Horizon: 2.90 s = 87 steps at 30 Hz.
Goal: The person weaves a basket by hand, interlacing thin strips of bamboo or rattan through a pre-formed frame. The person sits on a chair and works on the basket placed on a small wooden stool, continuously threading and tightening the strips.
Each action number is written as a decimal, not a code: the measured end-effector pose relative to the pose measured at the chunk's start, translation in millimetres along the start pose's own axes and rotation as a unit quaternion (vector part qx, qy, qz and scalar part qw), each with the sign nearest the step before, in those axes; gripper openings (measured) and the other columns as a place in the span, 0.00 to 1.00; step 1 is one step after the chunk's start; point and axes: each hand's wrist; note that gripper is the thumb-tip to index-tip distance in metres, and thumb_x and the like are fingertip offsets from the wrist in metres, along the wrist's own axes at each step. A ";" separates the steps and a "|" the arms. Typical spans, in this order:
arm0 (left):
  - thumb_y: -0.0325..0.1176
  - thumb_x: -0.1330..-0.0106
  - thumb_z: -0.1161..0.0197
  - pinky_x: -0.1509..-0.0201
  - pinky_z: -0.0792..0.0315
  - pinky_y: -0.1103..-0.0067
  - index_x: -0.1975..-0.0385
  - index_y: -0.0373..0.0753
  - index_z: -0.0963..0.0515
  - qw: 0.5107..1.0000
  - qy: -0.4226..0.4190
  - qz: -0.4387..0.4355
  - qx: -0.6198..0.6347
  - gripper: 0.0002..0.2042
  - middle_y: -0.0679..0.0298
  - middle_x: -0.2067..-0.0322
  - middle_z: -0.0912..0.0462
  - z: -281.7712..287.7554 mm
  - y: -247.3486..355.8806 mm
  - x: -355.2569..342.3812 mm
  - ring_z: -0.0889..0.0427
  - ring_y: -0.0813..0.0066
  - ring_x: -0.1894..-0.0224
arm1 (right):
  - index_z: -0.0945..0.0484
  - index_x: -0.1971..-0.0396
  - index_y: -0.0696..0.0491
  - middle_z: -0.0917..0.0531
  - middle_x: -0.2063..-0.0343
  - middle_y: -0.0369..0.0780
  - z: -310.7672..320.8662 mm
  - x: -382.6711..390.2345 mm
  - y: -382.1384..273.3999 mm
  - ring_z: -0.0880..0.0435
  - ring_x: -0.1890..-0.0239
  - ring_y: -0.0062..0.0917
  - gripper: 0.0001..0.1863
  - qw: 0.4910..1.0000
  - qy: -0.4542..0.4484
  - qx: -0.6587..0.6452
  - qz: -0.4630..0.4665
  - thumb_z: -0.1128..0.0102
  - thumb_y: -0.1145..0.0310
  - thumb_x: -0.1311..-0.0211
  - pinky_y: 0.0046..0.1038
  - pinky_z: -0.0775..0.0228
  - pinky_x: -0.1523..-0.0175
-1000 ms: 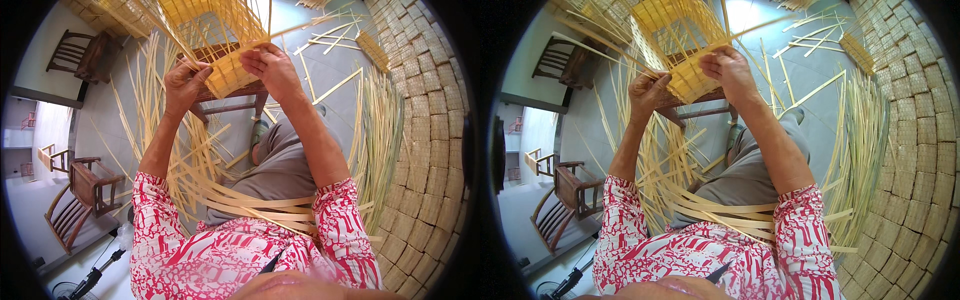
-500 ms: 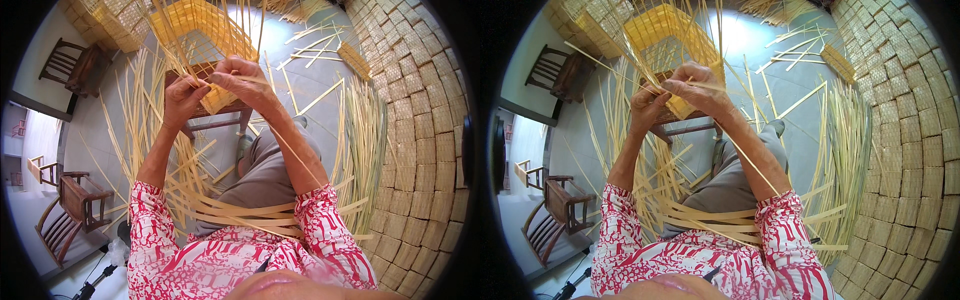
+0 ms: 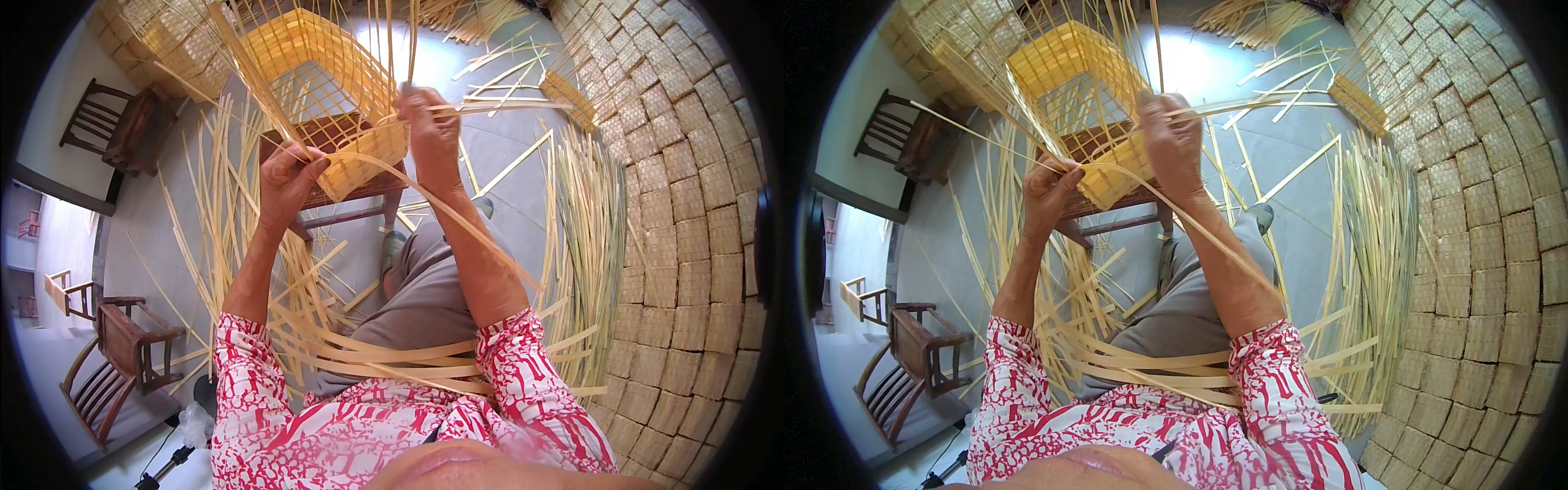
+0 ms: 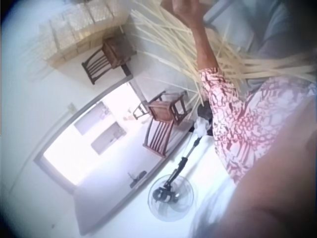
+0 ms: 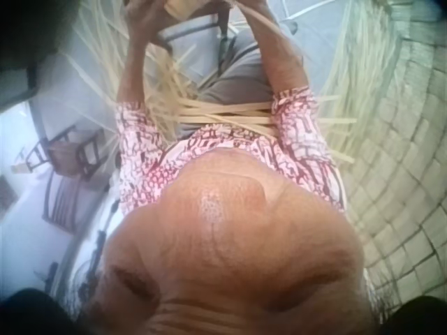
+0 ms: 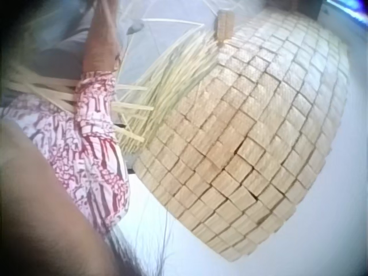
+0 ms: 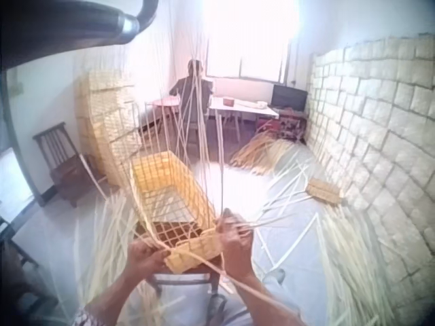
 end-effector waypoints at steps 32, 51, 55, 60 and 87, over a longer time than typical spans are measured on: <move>0.26 0.31 0.33 0.67 0.28 0.85 0.64 0.37 0.17 0.993 -0.103 0.031 -0.046 0.01 0.74 0.74 0.21 43.1 -20.6 -32.2 0.23 0.87 0.72 | 0.23 0.44 0.57 0.19 0.52 0.44 58.4 -32.9 -10.0 0.21 0.46 0.30 0.42 0.974 -0.080 0.114 0.176 0.32 0.34 0.43 0.33 0.26 0.47; 0.25 0.36 0.30 0.60 0.22 0.82 0.45 0.39 0.21 0.975 0.016 -0.119 -0.188 0.19 0.62 0.60 0.16 1.5 17.5 15.2 0.18 0.80 0.66 | 0.16 0.53 0.48 0.18 0.79 0.41 40.1 -0.6 15.4 0.19 0.77 0.29 0.10 0.818 -0.294 0.480 0.114 0.41 0.67 0.30 0.32 0.28 0.68; 0.28 0.35 0.33 0.57 0.19 0.72 0.47 0.39 0.20 0.950 -0.025 -0.195 -0.241 0.16 0.56 0.55 0.15 -20.6 11.6 -16.9 0.14 0.60 0.62 | 0.16 0.58 0.46 0.14 0.72 0.45 28.7 4.3 10.0 0.15 0.69 0.44 0.08 0.833 -0.297 0.462 0.069 0.41 0.62 0.32 0.41 0.25 0.64; 0.29 0.34 0.36 0.59 0.22 0.68 0.59 0.36 0.20 0.938 -0.149 -0.188 -0.251 0.07 0.54 0.67 0.17 -7.7 11.5 -34.9 0.16 0.54 0.63 | 0.18 0.63 0.48 0.15 0.74 0.45 20.4 13.7 4.7 0.15 0.69 0.44 0.08 0.819 -0.304 0.481 0.075 0.40 0.61 0.33 0.41 0.26 0.65; 0.23 0.45 0.27 0.65 0.22 0.76 0.67 0.35 0.18 0.901 -0.301 -0.244 -0.194 0.08 0.61 0.70 0.14 18.7 43.9 -9.3 0.13 0.65 0.68 | 0.17 0.75 0.54 0.16 0.77 0.48 18.3 7.5 0.0 0.15 0.68 0.46 0.16 0.754 -0.448 0.414 0.246 0.34 0.55 0.40 0.43 0.25 0.60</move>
Point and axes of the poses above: each hand's wrist, its own x-axis away from the middle knuckle, its own z-axis out of the back of the hand, y = z × x
